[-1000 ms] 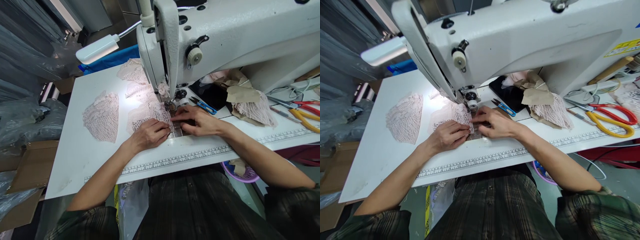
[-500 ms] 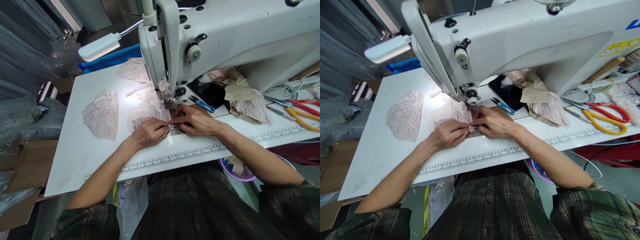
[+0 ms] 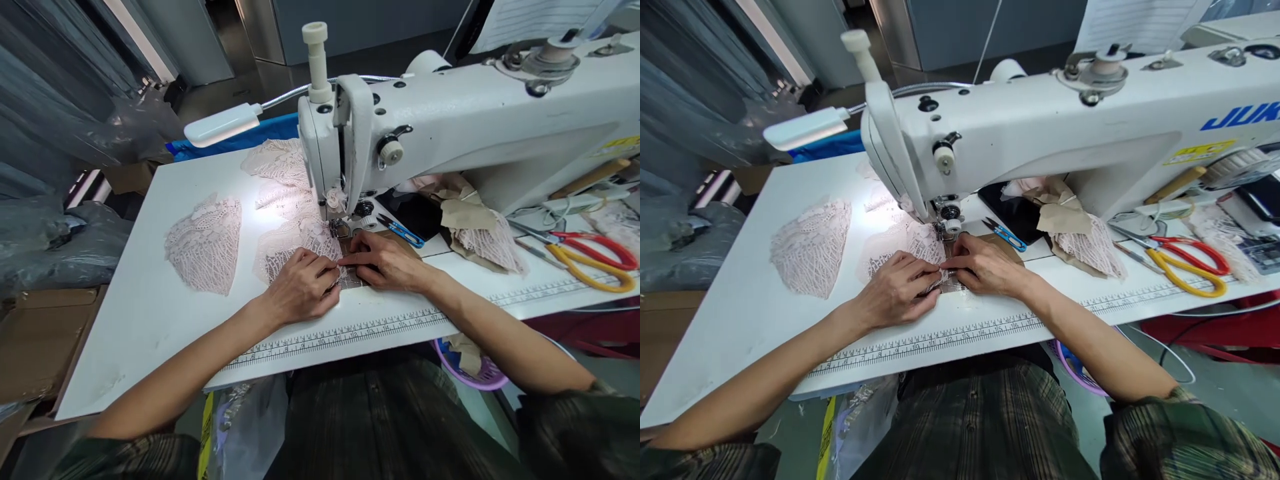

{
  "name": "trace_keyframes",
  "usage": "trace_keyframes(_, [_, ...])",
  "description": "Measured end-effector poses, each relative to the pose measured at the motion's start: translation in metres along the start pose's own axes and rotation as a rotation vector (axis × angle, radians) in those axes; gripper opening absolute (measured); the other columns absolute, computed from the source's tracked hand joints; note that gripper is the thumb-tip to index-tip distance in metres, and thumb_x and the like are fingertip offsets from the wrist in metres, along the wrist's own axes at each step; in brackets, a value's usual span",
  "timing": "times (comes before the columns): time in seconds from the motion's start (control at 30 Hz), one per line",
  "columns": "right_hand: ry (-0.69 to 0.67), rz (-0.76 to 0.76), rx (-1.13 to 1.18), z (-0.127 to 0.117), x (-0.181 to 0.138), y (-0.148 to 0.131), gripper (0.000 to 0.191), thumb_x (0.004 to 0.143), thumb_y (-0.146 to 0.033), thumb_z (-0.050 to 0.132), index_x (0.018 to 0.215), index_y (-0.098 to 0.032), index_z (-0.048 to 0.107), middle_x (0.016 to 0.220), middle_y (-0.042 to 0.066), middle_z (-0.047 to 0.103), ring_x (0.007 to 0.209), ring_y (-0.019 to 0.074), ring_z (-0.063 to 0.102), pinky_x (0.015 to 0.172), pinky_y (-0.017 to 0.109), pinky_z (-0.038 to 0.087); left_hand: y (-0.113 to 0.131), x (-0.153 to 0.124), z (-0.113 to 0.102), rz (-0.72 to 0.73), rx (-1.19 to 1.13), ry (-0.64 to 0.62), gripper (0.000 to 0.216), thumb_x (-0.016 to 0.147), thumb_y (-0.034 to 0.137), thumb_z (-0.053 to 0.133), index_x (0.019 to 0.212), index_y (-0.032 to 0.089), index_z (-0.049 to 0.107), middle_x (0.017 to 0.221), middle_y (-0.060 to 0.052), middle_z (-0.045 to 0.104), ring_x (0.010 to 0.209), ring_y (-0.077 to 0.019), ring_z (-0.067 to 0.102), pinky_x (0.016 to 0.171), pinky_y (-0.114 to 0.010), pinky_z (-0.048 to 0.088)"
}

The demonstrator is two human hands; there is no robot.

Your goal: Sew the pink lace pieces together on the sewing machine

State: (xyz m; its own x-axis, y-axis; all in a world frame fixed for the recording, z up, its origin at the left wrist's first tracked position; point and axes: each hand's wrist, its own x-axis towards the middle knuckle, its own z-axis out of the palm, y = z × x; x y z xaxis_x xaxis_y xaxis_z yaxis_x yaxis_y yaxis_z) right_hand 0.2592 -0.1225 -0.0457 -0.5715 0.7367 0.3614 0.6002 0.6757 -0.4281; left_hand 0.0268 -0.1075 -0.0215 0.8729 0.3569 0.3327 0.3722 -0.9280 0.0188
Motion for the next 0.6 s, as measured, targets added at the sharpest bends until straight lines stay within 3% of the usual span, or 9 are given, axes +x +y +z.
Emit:
trace_keyframes(0.37, [-0.027, 0.087, -0.074, 0.003, 0.005, -0.003, 0.035, 0.089, -0.017, 0.051, 0.117, -0.024, 0.07, 0.103, 0.01, 0.056, 0.087, 0.0197, 0.057, 0.077, 0.034, 0.051, -0.009, 0.002, 0.0, -0.029, 0.002, -0.029, 0.026, 0.09, 0.031, 0.052, 0.1, 0.014, 0.069, 0.099, -0.01, 0.069, 0.088, -0.0215, 0.062, 0.093, -0.042, 0.046])
trace_keyframes(0.6, [-0.106, 0.215, -0.27, 0.0, 0.013, -0.008, 0.038, 0.094, -0.024, 0.046, 0.128, -0.025, 0.064, 0.105, 0.011, 0.057, 0.07, 0.0159, 0.055, 0.066, 0.029, 0.047, -0.016, -0.002, 0.011, -0.047, -0.013, 0.056, 0.026, 0.09, 0.029, 0.053, 0.106, 0.013, 0.066, 0.106, -0.011, 0.068, 0.095, -0.0226, 0.064, 0.092, -0.043, 0.048])
